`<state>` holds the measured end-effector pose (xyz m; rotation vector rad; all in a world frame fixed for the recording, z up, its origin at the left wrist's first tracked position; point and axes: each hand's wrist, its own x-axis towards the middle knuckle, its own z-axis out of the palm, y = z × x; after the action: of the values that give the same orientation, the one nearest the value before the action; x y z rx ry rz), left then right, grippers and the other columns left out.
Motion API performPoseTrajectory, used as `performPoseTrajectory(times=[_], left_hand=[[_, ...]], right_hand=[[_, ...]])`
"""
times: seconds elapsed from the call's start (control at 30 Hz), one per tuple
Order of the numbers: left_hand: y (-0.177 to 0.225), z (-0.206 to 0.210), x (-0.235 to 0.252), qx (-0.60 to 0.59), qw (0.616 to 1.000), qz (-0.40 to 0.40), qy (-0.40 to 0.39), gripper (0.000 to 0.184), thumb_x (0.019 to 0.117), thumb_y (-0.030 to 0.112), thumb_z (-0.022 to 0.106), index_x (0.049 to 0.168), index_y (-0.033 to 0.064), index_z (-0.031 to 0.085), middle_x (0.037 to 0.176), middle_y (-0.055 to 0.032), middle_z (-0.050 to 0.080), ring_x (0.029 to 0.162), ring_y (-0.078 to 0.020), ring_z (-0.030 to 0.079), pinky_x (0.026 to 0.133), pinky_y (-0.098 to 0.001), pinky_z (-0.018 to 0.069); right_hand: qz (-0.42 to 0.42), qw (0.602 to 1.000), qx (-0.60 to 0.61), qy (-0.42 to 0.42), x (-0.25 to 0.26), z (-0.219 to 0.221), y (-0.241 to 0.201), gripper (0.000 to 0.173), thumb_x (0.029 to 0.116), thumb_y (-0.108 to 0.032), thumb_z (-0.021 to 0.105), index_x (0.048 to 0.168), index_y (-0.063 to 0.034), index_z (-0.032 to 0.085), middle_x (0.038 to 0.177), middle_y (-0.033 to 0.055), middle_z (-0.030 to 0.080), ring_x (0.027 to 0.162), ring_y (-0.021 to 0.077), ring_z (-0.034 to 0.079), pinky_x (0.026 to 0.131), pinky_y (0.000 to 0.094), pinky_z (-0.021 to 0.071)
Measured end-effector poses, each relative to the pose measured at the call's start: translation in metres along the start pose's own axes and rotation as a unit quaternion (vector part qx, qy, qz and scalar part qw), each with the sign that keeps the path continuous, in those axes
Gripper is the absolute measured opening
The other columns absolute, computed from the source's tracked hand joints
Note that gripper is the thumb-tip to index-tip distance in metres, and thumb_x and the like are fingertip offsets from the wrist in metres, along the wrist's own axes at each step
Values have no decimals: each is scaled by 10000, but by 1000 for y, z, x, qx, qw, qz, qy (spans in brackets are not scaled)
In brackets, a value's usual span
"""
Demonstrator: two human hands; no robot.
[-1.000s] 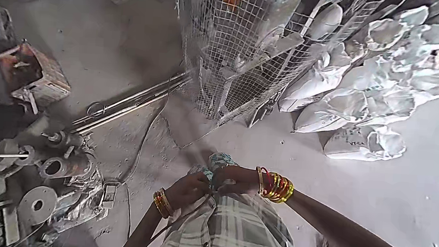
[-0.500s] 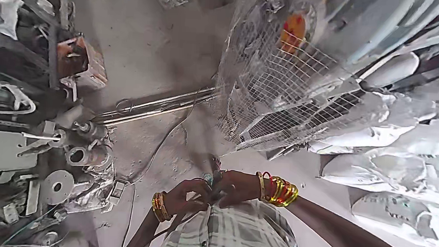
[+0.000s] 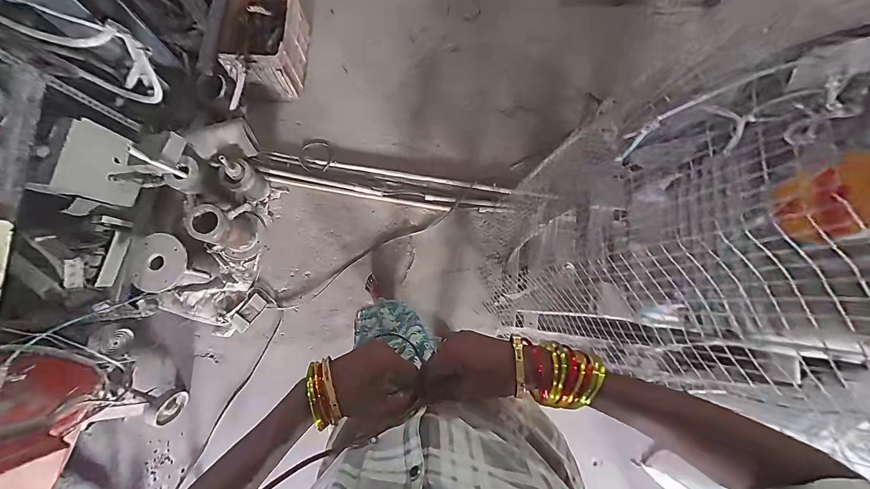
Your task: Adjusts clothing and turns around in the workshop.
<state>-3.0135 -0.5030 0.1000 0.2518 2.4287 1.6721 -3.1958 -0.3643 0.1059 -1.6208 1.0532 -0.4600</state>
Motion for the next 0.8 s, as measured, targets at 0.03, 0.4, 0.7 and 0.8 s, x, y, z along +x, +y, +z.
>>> performPoseTrajectory(times=[0.03, 0.4, 0.7, 0.8], left_hand=[[3, -16, 1, 55, 998, -14, -16, 126, 834, 32, 684, 782, -82, 700, 649, -188, 658, 580, -274, 654, 551, -428, 515], [-27, -210, -3, 313, 849, -177, -386, 251, 1023, 143, 534, 945, -8, 718, 822, -239, 672, 822, -464, 668, 703, -627, 496], [-84, -319, -37, 28, 987, -42, -150, 163, 868, 69, 668, 907, -72, 739, 864, -207, 718, 818, -320, 701, 763, -500, 553], [-129, -332, -51, -111, 987, 38, -107, 205, 828, 74, 649, 920, -104, 692, 900, -180, 691, 847, -177, 665, 783, -321, 554]], right_hand=[[15, 998, -42, -38, 13, -18, -5, 190, 991, -98, 644, 1058, 45, 749, 937, 247, 728, 901, 432, 704, 810, 641, 506], [105, 952, -225, -178, 177, -151, -36, 158, 984, -56, 635, 1031, 71, 716, 930, 278, 680, 905, 475, 666, 782, 634, 494], [-38, 988, 125, 86, 206, -207, 3, 152, 915, -53, 701, 953, 93, 720, 742, 79, 659, 614, 30, 519, 585, 206, 432], [-66, 958, 249, 127, 222, -212, 28, 110, 884, -52, 667, 924, 50, 655, 815, -32, 638, 723, -76, 563, 649, 105, 461]])
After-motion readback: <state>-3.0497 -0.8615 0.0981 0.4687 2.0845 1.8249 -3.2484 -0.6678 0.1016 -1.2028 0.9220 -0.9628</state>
